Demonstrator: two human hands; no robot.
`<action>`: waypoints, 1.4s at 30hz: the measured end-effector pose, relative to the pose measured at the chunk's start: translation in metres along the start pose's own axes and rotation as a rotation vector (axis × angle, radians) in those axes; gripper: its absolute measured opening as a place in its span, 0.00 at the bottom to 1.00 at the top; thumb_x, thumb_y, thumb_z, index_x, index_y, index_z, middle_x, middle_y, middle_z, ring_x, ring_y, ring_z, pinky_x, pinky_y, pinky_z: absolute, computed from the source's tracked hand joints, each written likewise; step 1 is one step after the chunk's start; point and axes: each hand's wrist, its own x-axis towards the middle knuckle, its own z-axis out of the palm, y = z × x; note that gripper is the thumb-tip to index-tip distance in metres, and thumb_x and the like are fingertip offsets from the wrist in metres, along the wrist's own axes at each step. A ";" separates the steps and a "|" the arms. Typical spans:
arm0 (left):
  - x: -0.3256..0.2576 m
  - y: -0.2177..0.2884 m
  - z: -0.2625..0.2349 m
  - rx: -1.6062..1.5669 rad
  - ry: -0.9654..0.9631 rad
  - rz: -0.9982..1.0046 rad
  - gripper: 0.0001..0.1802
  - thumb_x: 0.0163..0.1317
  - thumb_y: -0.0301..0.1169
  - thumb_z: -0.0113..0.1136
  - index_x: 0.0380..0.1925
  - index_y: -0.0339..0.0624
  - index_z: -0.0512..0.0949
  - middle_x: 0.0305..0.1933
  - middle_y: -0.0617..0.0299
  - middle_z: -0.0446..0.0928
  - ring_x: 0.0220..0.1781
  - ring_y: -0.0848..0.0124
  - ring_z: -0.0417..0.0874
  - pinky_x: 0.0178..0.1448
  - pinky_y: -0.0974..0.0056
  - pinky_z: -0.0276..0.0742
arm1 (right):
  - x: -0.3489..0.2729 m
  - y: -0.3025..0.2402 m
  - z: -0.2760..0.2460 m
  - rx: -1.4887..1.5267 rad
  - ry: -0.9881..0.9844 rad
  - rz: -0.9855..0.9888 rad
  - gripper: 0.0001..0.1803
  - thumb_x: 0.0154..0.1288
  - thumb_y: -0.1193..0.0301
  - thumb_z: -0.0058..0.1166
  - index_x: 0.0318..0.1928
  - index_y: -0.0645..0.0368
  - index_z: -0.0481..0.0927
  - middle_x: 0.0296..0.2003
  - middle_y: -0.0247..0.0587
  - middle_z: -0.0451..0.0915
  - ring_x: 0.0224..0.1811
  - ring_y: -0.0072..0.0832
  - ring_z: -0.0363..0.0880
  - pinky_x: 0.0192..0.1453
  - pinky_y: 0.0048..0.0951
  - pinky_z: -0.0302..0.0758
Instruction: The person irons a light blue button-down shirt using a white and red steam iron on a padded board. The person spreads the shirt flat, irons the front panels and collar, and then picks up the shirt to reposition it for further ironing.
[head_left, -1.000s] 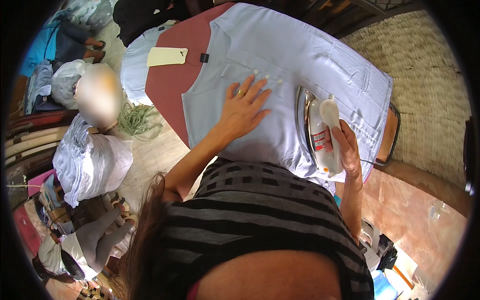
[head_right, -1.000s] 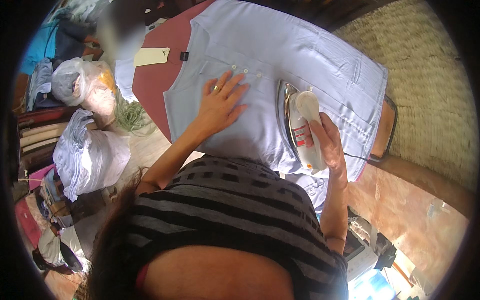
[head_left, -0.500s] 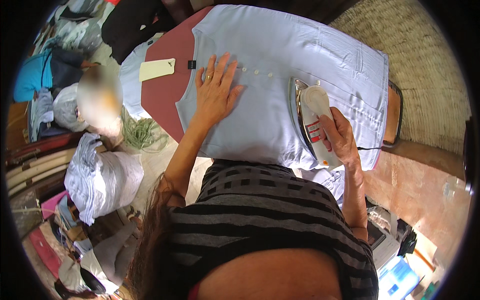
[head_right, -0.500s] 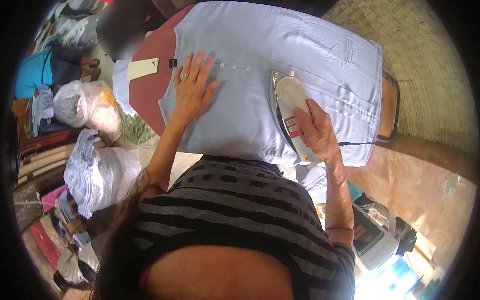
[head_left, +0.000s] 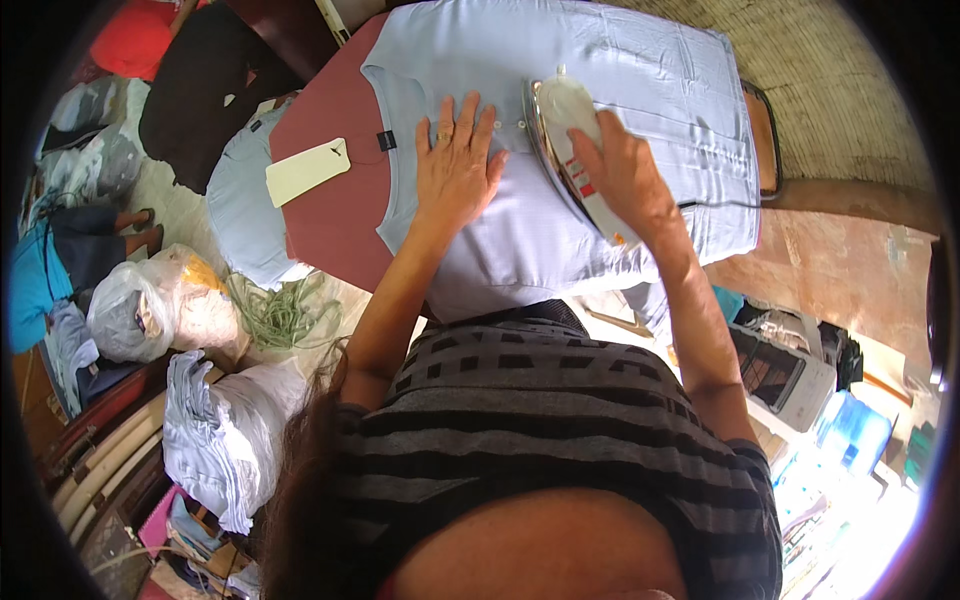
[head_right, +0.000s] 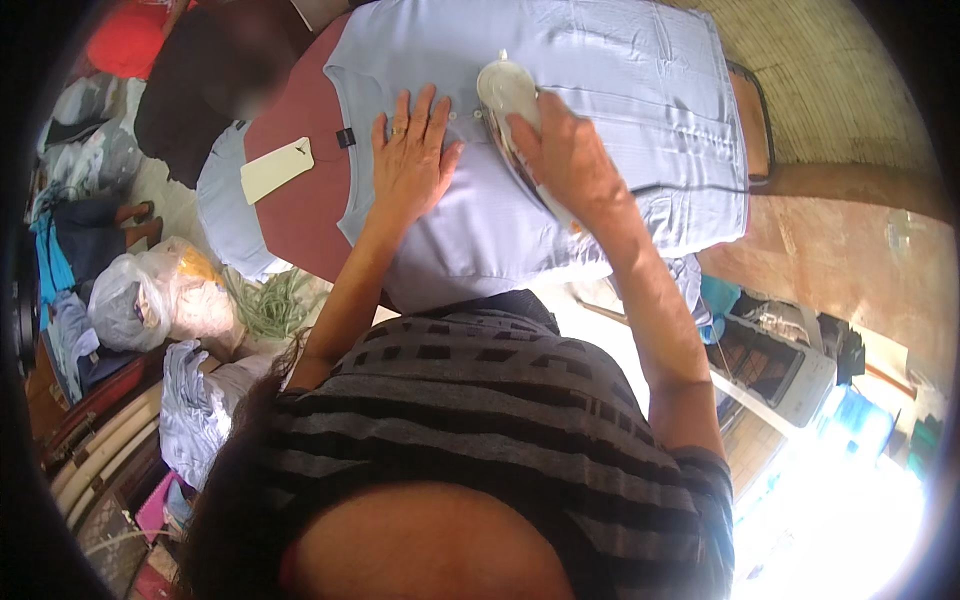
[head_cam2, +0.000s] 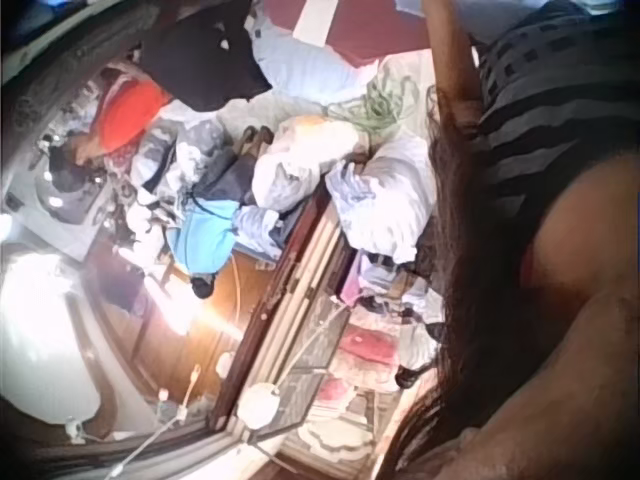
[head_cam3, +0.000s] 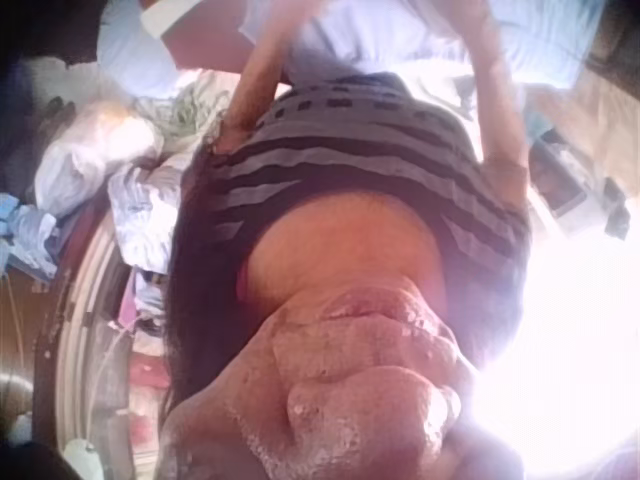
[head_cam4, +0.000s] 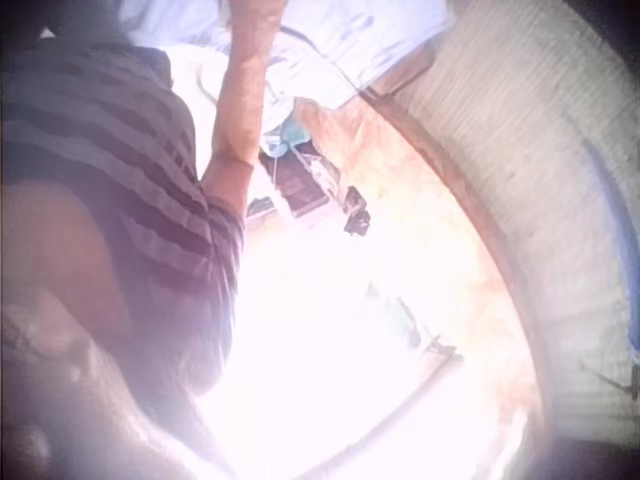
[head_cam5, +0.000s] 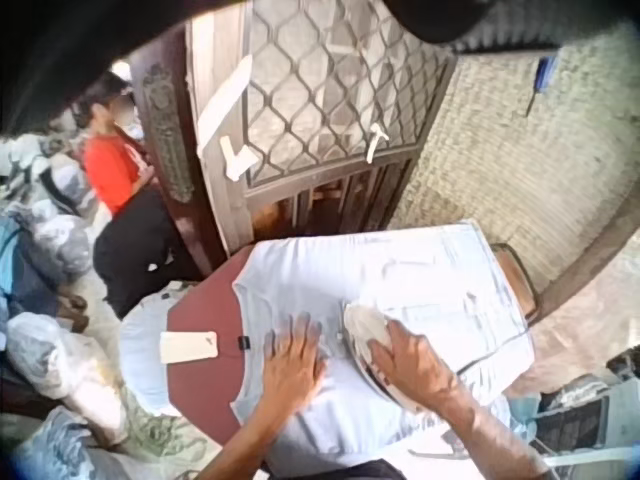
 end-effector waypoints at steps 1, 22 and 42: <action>0.000 -0.002 0.000 -0.011 0.009 -0.002 0.33 0.65 0.48 0.55 0.67 0.49 0.66 0.75 0.59 0.58 0.75 0.53 0.57 0.71 0.38 0.51 | 0.007 -0.008 -0.006 0.007 -0.031 0.065 0.14 0.70 0.67 0.54 0.41 0.68 0.71 0.26 0.64 0.78 0.28 0.55 0.83 0.28 0.45 0.77; -0.003 -0.012 -0.002 -0.030 0.003 -0.037 0.34 0.66 0.48 0.54 0.68 0.46 0.64 0.76 0.59 0.57 0.77 0.54 0.56 0.72 0.36 0.50 | -0.034 -0.014 -0.008 -0.004 -0.042 0.130 0.18 0.72 0.61 0.51 0.42 0.67 0.69 0.25 0.64 0.79 0.30 0.57 0.83 0.31 0.47 0.78; -0.015 -0.039 -0.013 0.053 0.002 -0.075 0.38 0.66 0.57 0.49 0.68 0.44 0.64 0.76 0.59 0.57 0.77 0.54 0.55 0.74 0.39 0.47 | -0.007 -0.028 0.017 -0.050 -0.032 -0.013 0.19 0.73 0.63 0.51 0.37 0.70 0.69 0.20 0.61 0.79 0.21 0.45 0.84 0.24 0.40 0.79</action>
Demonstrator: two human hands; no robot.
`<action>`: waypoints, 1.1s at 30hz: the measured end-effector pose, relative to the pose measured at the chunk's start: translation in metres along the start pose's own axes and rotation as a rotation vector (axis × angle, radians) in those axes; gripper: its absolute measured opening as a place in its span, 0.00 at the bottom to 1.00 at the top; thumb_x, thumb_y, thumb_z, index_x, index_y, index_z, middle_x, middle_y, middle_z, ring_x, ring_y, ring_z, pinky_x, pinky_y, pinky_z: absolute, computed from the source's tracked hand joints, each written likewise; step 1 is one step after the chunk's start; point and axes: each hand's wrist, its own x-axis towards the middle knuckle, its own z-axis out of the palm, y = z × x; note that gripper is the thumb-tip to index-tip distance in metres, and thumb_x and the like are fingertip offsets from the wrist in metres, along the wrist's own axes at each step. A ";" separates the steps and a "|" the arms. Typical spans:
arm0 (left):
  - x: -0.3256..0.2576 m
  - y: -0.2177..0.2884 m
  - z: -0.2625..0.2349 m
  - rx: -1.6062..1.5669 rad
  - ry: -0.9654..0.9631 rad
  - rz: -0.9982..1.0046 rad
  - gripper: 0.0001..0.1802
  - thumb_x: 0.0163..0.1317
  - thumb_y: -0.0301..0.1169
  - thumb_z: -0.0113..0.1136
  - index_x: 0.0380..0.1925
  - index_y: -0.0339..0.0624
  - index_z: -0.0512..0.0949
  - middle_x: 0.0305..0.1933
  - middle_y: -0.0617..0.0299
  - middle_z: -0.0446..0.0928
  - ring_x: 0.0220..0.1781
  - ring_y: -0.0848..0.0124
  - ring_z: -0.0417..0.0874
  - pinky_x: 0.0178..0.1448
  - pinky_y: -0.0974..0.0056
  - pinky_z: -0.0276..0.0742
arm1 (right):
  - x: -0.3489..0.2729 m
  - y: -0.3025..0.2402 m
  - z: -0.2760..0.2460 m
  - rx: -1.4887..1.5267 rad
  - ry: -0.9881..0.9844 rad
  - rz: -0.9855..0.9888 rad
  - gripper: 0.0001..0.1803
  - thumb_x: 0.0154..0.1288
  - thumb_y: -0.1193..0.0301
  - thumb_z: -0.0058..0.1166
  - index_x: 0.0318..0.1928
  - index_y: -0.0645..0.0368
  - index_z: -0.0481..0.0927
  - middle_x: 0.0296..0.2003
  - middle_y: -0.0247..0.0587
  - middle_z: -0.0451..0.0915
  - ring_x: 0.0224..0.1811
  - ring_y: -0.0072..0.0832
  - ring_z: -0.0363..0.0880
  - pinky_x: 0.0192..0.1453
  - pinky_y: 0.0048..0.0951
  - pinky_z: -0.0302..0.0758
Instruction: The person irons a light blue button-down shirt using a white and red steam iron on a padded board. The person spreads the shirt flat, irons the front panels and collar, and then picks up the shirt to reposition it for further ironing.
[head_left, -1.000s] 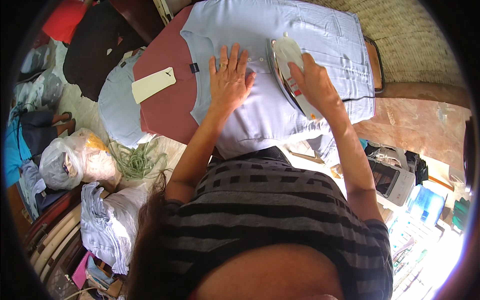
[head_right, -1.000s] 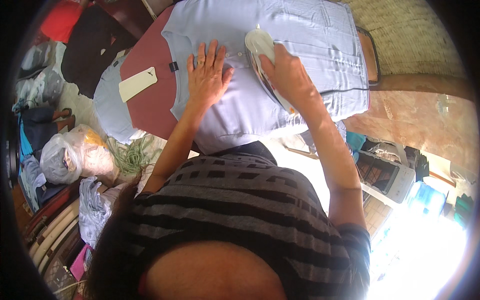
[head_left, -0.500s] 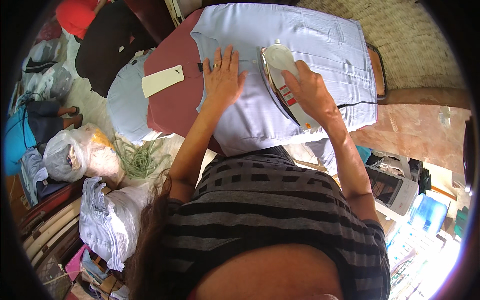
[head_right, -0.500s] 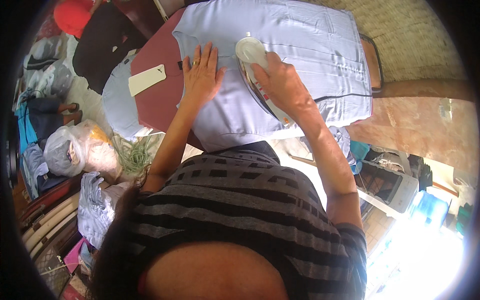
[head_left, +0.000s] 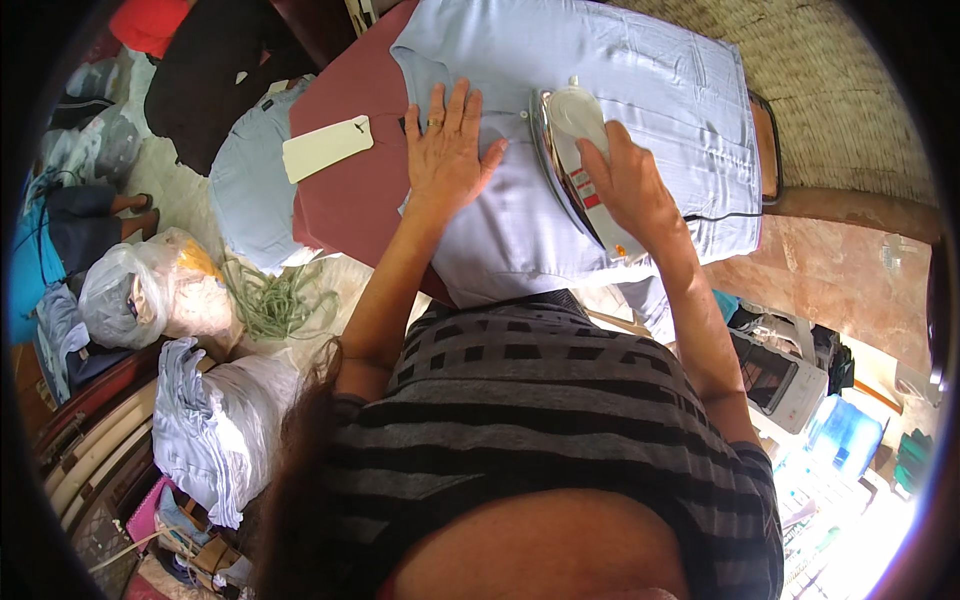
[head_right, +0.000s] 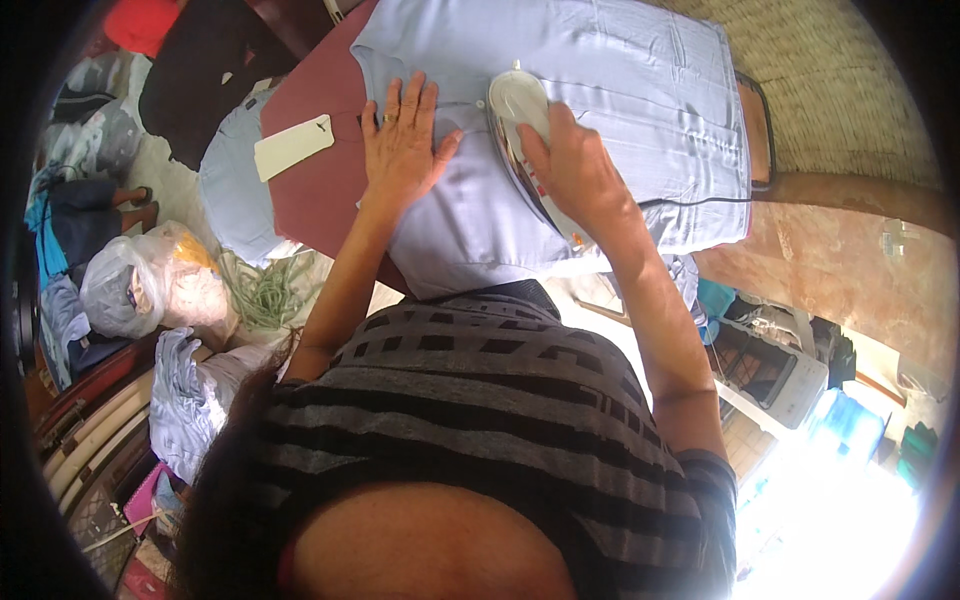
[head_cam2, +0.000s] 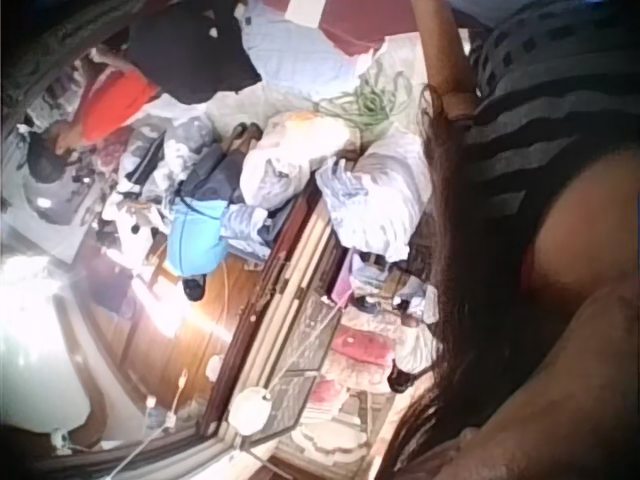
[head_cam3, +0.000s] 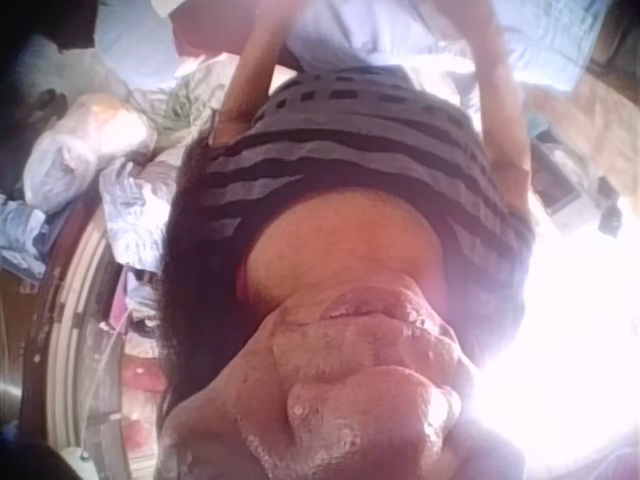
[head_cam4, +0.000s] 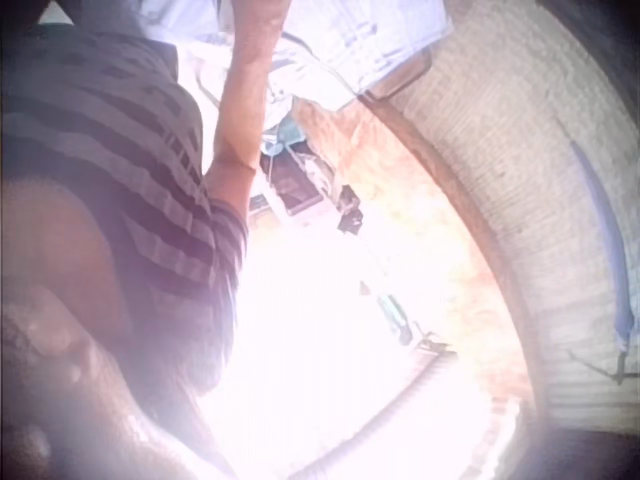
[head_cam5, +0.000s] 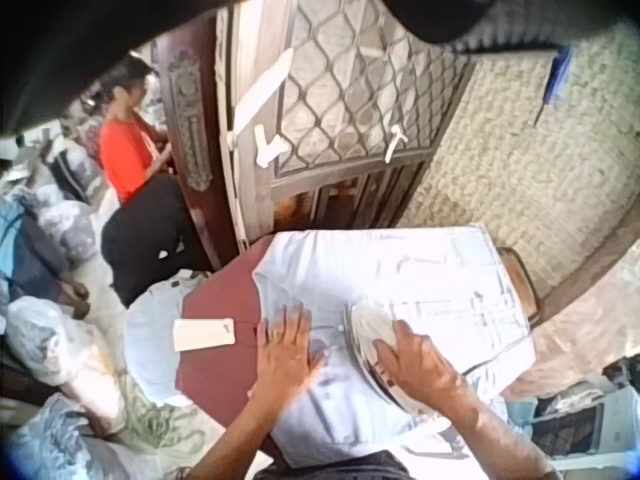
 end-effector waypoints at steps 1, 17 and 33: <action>-0.001 0.000 0.000 0.001 -0.006 -0.002 0.38 0.66 0.57 0.49 0.68 0.44 0.64 0.76 0.59 0.57 0.77 0.54 0.55 0.74 0.39 0.47 | 0.007 -0.001 -0.003 -0.011 -0.016 -0.006 0.19 0.73 0.63 0.51 0.37 0.70 0.69 0.20 0.61 0.79 0.21 0.45 0.84 0.24 0.39 0.79; 0.005 -0.034 -0.020 -0.340 0.030 0.039 0.29 0.68 0.41 0.51 0.66 0.42 0.66 0.72 0.54 0.65 0.74 0.55 0.62 0.73 0.45 0.54 | -0.017 0.007 -0.023 0.108 -0.108 0.291 0.18 0.73 0.59 0.49 0.40 0.65 0.68 0.28 0.64 0.79 0.35 0.59 0.82 0.34 0.49 0.76; -0.079 -0.038 -0.055 -0.093 0.141 -0.238 0.31 0.58 0.42 0.63 0.62 0.48 0.71 0.69 0.56 0.64 0.72 0.52 0.61 0.70 0.44 0.52 | -0.009 -0.033 0.018 0.176 -0.258 -0.080 0.17 0.73 0.62 0.49 0.42 0.67 0.70 0.24 0.62 0.77 0.26 0.57 0.78 0.32 0.46 0.73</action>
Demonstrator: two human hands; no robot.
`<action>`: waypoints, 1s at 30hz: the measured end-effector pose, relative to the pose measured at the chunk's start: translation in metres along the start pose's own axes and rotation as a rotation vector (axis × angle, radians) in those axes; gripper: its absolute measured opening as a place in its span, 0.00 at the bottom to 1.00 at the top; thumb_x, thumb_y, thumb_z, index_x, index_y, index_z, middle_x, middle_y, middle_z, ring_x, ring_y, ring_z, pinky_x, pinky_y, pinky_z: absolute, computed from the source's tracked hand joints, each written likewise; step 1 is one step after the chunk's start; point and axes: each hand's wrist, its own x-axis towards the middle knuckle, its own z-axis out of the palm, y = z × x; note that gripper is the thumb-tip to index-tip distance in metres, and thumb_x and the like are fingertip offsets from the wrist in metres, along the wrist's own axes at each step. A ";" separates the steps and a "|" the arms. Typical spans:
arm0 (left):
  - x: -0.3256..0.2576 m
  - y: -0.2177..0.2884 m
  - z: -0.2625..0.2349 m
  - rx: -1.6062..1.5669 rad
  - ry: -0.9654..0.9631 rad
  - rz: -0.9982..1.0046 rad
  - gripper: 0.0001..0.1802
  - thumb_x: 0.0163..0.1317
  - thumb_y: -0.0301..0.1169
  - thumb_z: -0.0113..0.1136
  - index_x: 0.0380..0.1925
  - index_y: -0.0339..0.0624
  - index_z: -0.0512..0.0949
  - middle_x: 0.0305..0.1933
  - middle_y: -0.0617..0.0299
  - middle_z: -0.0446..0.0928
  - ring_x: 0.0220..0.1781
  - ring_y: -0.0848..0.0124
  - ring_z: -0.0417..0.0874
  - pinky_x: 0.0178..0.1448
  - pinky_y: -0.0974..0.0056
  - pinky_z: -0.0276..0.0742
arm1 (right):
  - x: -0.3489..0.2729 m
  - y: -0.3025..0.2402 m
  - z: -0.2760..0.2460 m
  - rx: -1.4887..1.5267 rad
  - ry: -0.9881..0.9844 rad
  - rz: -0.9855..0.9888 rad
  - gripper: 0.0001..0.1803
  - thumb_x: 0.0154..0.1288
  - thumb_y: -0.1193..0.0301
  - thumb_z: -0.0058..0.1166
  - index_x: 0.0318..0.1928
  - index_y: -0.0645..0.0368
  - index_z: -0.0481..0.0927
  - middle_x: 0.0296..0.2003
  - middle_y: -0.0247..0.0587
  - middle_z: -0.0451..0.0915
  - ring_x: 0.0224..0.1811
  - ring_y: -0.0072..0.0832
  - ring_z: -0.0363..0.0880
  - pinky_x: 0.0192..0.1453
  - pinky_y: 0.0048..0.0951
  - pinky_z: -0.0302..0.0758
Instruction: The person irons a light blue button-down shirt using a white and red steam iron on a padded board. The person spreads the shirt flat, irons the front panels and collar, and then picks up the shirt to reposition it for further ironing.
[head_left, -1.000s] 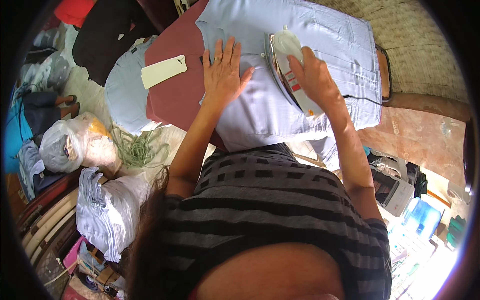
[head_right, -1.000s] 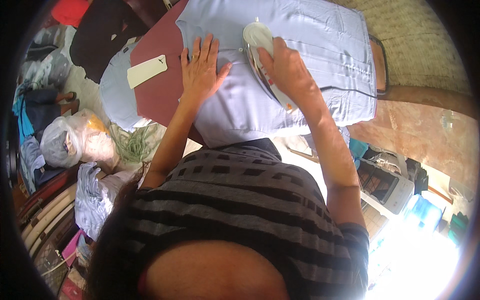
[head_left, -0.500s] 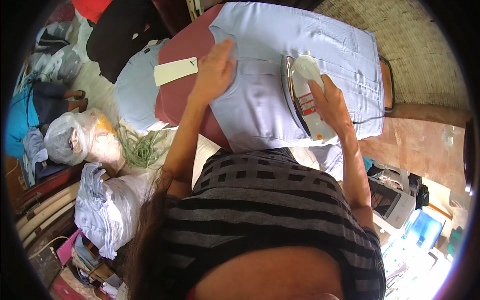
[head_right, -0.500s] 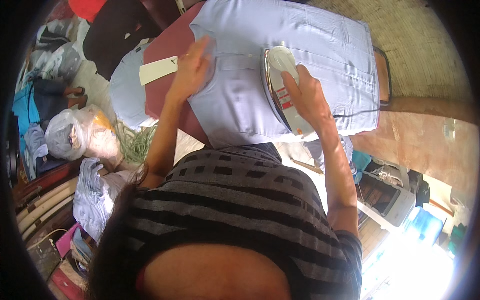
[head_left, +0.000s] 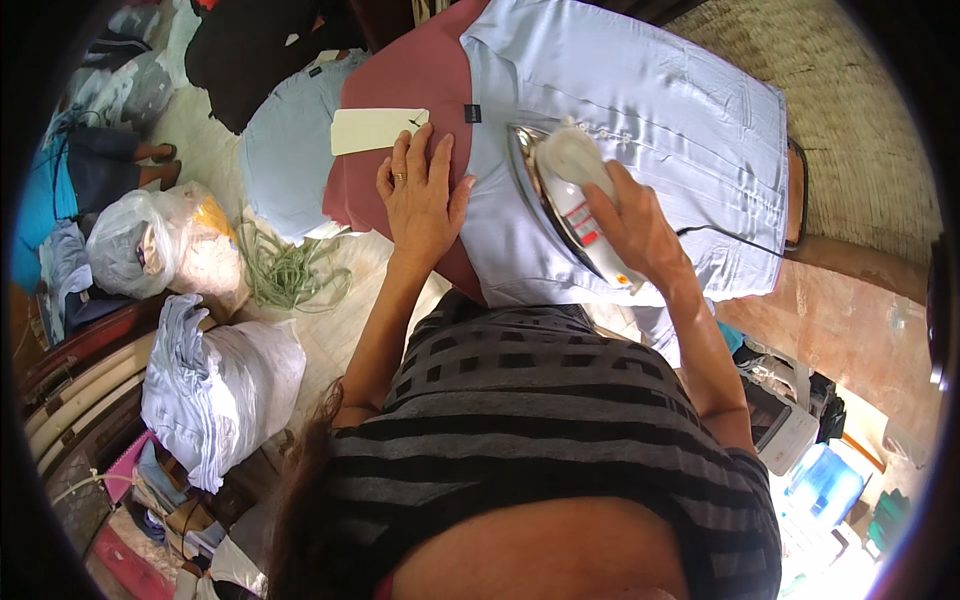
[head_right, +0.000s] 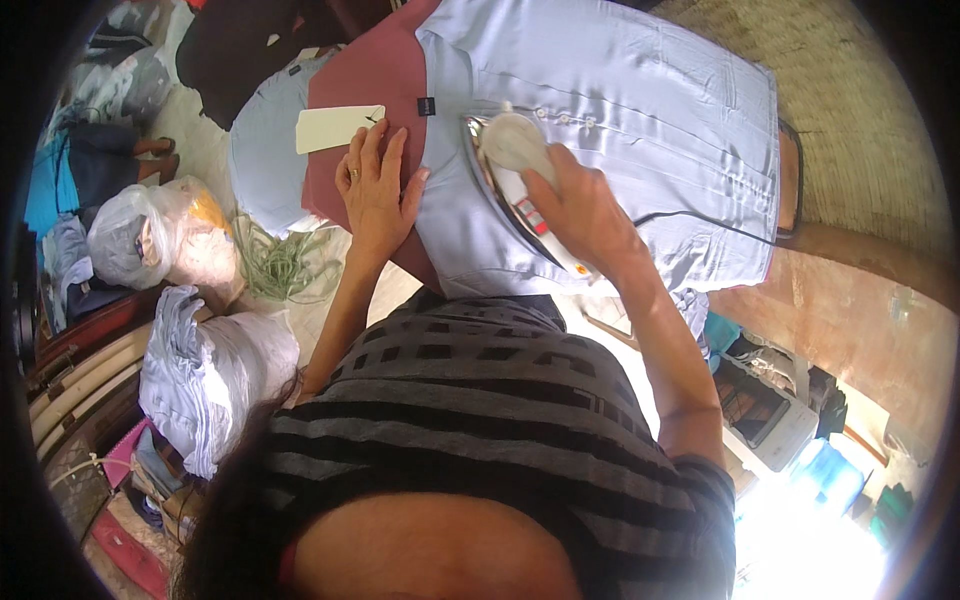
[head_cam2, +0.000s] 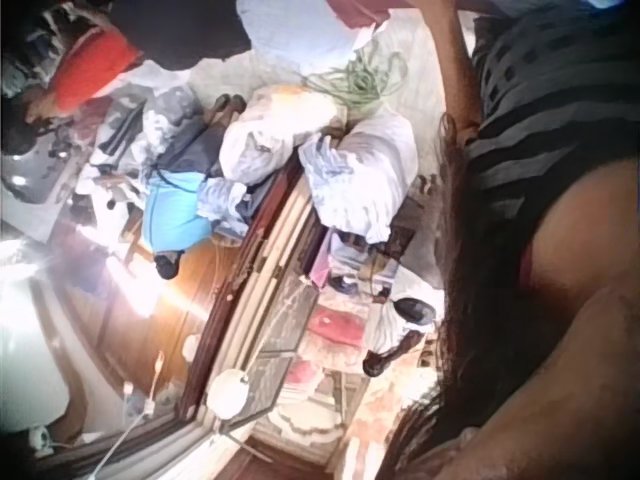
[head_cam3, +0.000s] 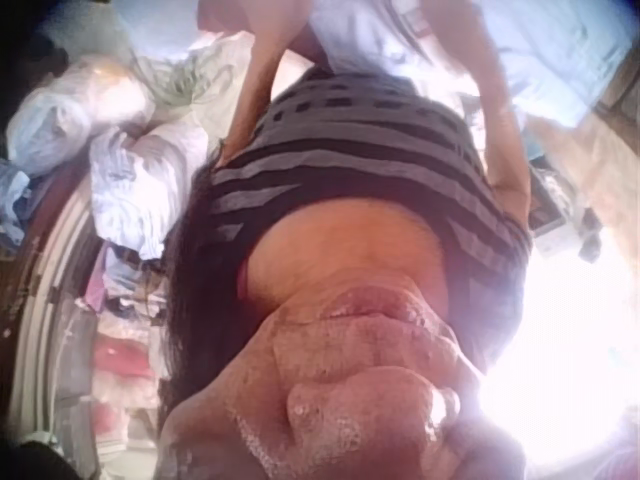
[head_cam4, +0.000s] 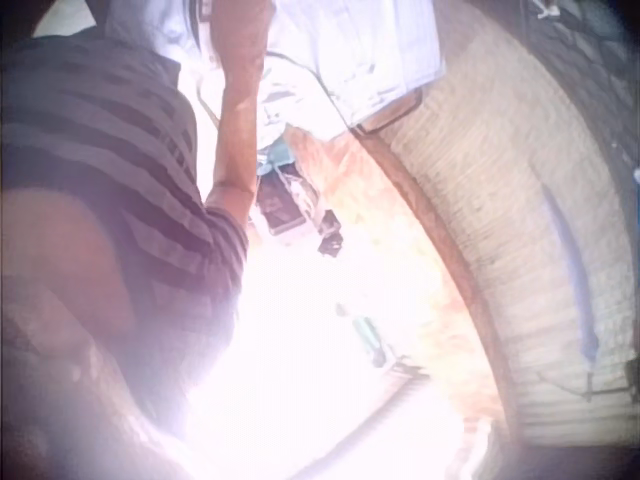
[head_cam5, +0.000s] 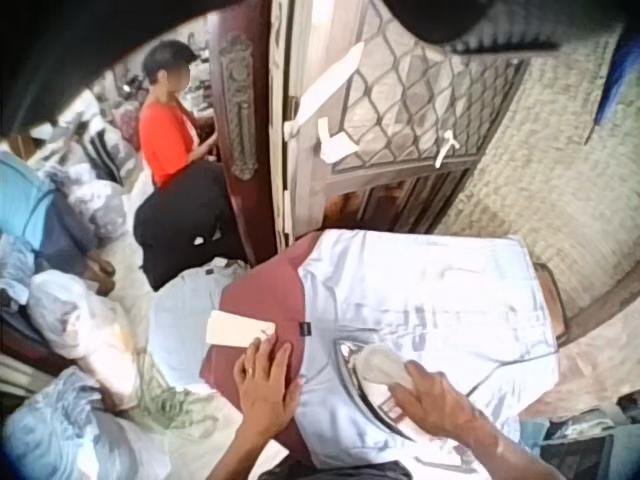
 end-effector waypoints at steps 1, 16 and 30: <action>-0.001 -0.001 0.001 0.013 0.001 0.009 0.31 0.58 0.42 0.63 0.62 0.48 0.71 0.70 0.56 0.64 0.72 0.52 0.60 0.70 0.45 0.51 | -0.001 0.005 0.000 0.019 -0.009 0.005 0.16 0.73 0.62 0.49 0.42 0.66 0.70 0.23 0.62 0.76 0.25 0.57 0.77 0.31 0.45 0.72; 0.015 0.011 -0.004 -0.051 -0.004 0.091 0.26 0.55 0.34 0.64 0.57 0.56 0.76 0.69 0.59 0.65 0.72 0.53 0.60 0.68 0.47 0.52 | -0.041 0.020 -0.018 0.286 -0.050 0.398 0.16 0.74 0.61 0.49 0.42 0.65 0.72 0.19 0.44 0.74 0.19 0.29 0.72 0.26 0.33 0.69; 0.008 0.002 0.002 -0.137 -0.018 0.067 0.21 0.54 0.31 0.66 0.51 0.47 0.80 0.63 0.60 0.72 0.70 0.59 0.66 0.67 0.51 0.56 | 0.008 -0.018 0.010 0.298 0.027 0.311 0.19 0.75 0.59 0.46 0.38 0.66 0.68 0.21 0.52 0.77 0.21 0.31 0.76 0.28 0.37 0.73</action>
